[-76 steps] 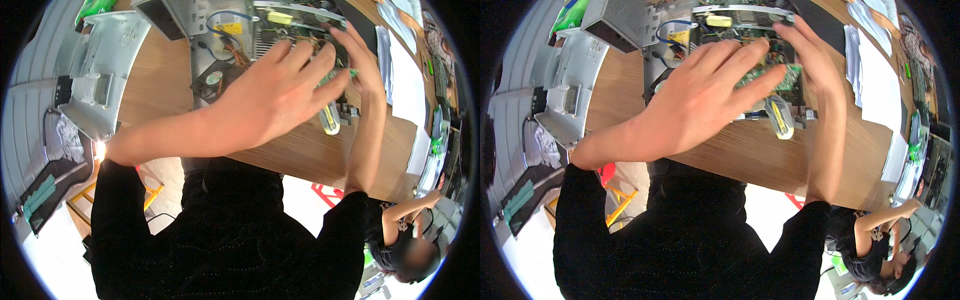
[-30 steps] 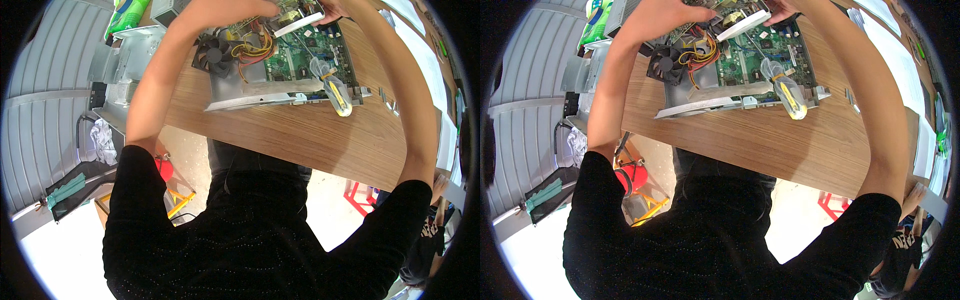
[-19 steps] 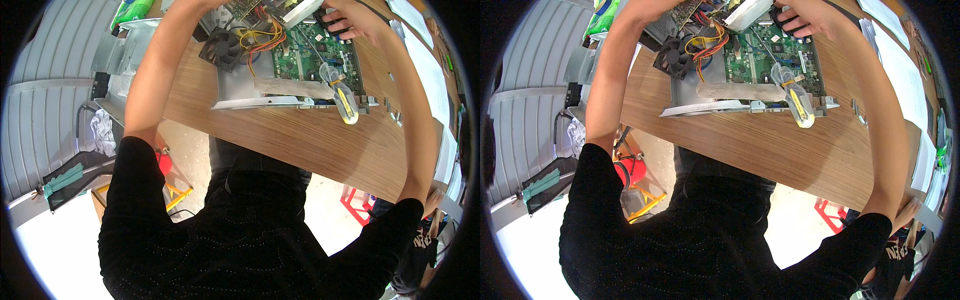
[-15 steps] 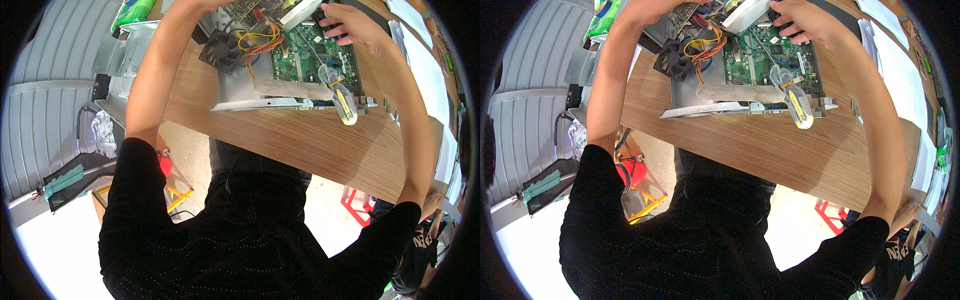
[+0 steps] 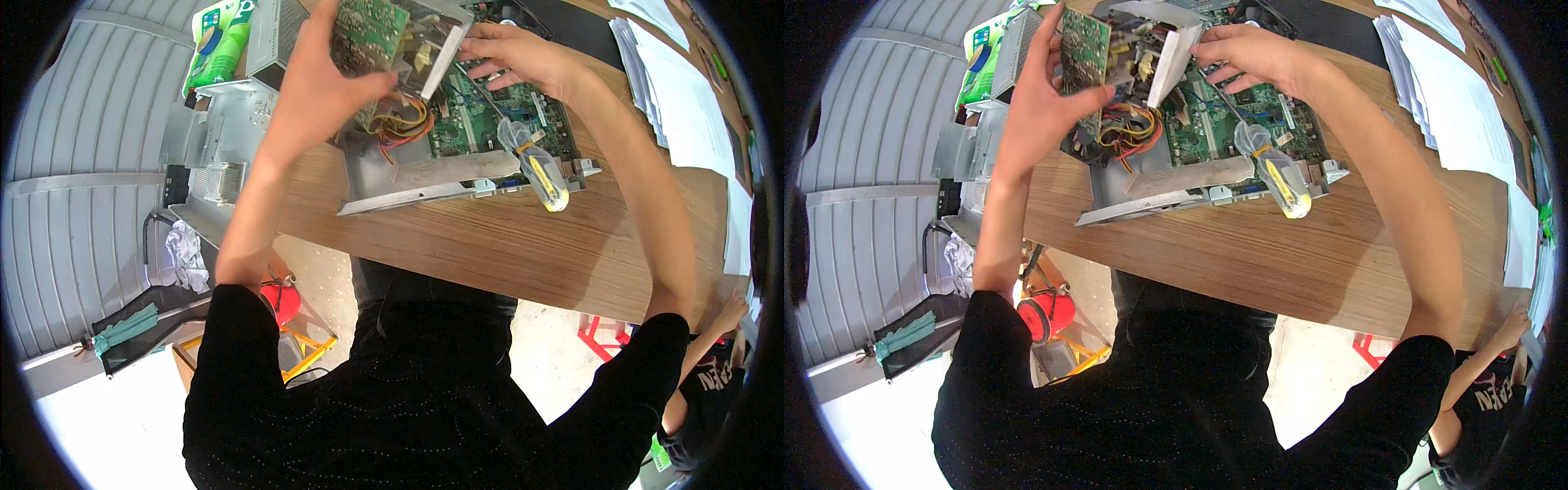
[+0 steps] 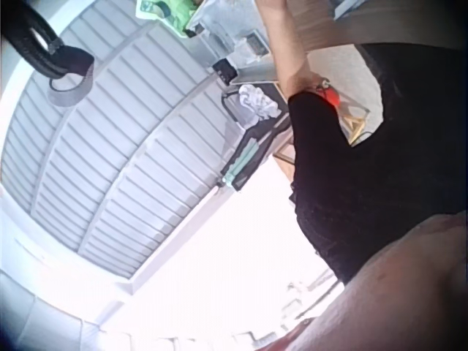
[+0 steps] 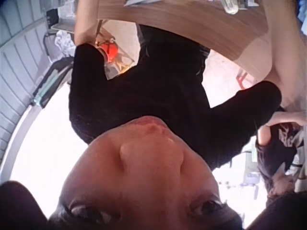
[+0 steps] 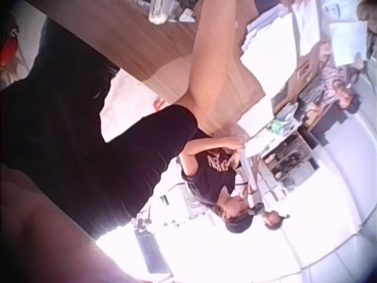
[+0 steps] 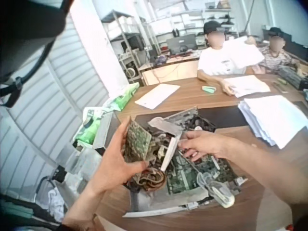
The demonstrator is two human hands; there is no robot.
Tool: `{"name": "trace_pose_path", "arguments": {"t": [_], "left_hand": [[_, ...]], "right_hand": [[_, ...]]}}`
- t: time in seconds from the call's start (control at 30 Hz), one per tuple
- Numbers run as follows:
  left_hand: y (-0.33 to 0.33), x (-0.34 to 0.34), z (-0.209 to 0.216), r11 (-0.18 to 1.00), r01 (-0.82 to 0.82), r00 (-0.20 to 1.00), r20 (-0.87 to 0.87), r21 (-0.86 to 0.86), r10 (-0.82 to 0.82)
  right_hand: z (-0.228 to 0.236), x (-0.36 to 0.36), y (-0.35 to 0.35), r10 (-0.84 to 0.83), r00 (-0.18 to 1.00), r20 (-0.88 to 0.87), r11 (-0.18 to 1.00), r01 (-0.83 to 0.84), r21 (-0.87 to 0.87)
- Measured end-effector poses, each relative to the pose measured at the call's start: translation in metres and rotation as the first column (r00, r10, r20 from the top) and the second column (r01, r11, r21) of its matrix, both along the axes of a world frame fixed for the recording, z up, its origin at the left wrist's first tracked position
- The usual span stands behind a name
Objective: The person disassembles a computer by using a screwdriver to remove screws from a power supply unit inside a desktop case, then disconnecting cables by hand and removing the unit from the chassis.
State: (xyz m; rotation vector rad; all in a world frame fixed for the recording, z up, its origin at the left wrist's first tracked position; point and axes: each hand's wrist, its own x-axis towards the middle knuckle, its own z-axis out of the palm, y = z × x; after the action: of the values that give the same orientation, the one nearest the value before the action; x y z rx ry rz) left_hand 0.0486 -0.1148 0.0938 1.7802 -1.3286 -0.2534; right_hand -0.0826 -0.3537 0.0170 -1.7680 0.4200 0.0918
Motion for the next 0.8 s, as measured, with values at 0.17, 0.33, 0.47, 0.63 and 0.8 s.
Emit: {"name": "trace_pose_path", "arguments": {"t": [0.17,0.33,0.47,0.63,0.8], "left_hand": [[0.027,-0.017,-0.022,0.991,-0.134,0.985,-0.116,-0.022,0.130],[0.061,-0.050,-0.058,0.970,-0.218,0.910,0.336,-0.111,0.243],[0.079,-0.057,-0.063,0.964,-0.217,0.877,0.404,-0.152,0.261],[0.095,-0.053,-0.059,0.944,-0.278,0.872,0.364,-0.179,0.326],[0.113,-0.048,-0.059,0.937,-0.304,0.889,0.301,-0.170,0.344]], "right_hand": [[0.013,-0.001,0.027,-0.070,0.996,0.050,0.988,0.062,0.145],[0.029,-0.006,0.045,-0.080,0.992,0.093,0.969,0.056,0.241],[0.037,-0.013,0.057,-0.063,0.989,0.131,0.983,0.039,0.182],[0.044,-0.015,0.073,-0.038,0.978,0.207,0.999,0.038,0.007],[0.046,-0.006,0.087,0.056,0.900,0.432,0.991,0.001,-0.131]]}}
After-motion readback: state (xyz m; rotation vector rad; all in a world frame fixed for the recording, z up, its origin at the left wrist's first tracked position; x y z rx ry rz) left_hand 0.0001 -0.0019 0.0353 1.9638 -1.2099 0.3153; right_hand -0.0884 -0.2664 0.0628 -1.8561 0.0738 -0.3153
